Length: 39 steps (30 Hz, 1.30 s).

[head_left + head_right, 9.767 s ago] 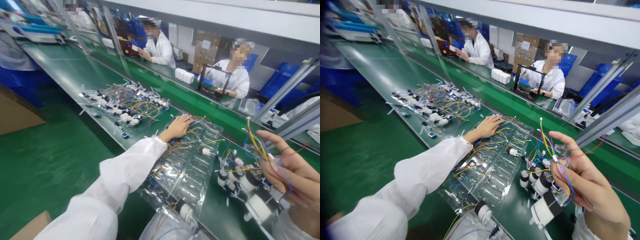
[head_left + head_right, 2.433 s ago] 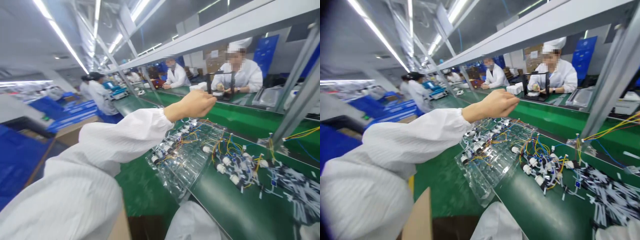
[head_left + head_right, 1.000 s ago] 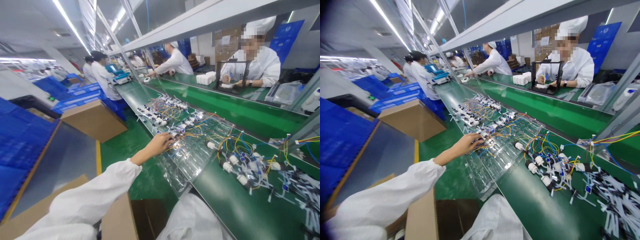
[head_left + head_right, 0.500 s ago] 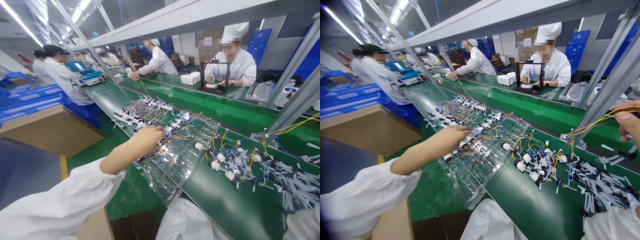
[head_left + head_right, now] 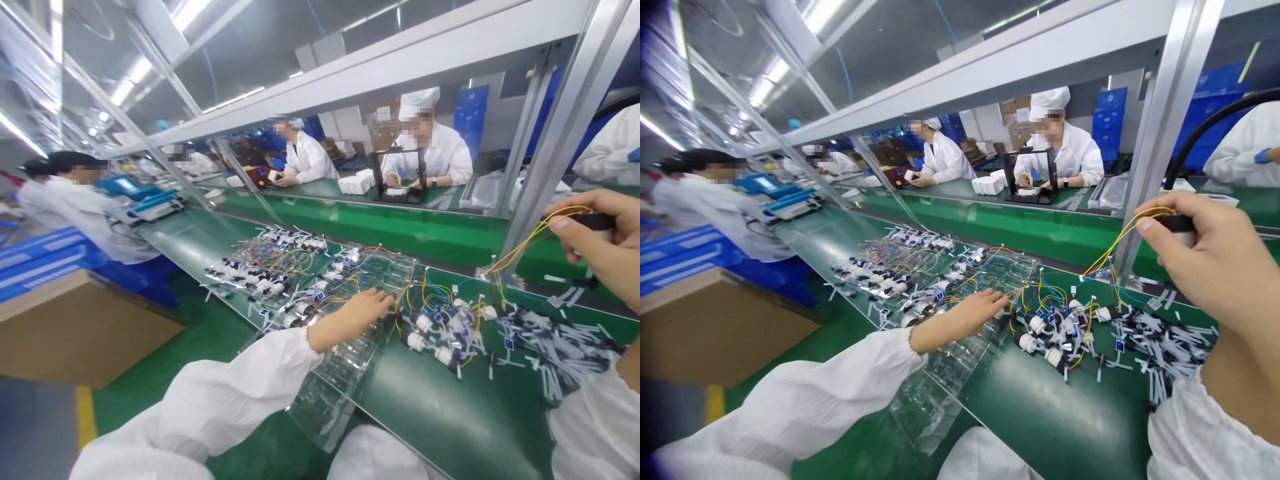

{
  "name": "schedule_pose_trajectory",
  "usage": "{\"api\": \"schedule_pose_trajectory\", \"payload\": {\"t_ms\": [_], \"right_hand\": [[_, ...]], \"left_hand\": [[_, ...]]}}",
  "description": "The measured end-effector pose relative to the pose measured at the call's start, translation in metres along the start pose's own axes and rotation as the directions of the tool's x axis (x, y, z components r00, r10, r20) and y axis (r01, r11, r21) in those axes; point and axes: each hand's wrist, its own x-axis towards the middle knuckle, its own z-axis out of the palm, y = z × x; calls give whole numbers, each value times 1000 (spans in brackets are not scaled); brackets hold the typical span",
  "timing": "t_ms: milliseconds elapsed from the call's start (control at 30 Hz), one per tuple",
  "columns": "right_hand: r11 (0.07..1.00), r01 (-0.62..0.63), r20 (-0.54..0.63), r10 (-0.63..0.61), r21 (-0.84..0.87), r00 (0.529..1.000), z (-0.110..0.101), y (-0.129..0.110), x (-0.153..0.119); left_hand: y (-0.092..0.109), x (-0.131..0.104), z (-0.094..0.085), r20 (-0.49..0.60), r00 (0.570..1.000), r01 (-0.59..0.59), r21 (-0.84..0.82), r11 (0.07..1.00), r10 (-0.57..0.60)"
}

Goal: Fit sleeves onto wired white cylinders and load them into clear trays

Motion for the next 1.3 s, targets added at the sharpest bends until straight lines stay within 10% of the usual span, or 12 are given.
{"api": "schedule_pose_trajectory", "payload": {"t_ms": [400, 700, 933, 967, 1067, 1300], "right_hand": [[961, -201, 30, 199, 189, 980, -10, -28, 4], [957, -115, 20, 114, 266, 993, -17, -30, 1], [947, -83, 10, 84, 311, 996, -8, -14, 3], [947, -78, -5, 84, 311, 996, -6, -11, 3], [954, -67, -69, 91, 291, 993, -3, -3, 4], [933, -102, -165, 167, 345, 972, -4, 14, 8]], "left_hand": [[17, 6, -41, -2, 999, -52, 19, 998, 52], [58, 69, -42, -59, 997, -56, -160, 985, 47], [60, 80, -143, -12, 990, -140, -260, 955, 142], [65, 89, -158, -8, 977, -203, -366, 908, 215], [91, 131, -183, 87, 929, -38, -944, 327, 361], [159, 190, -169, 49, 971, 151, -886, -439, 236]]}}
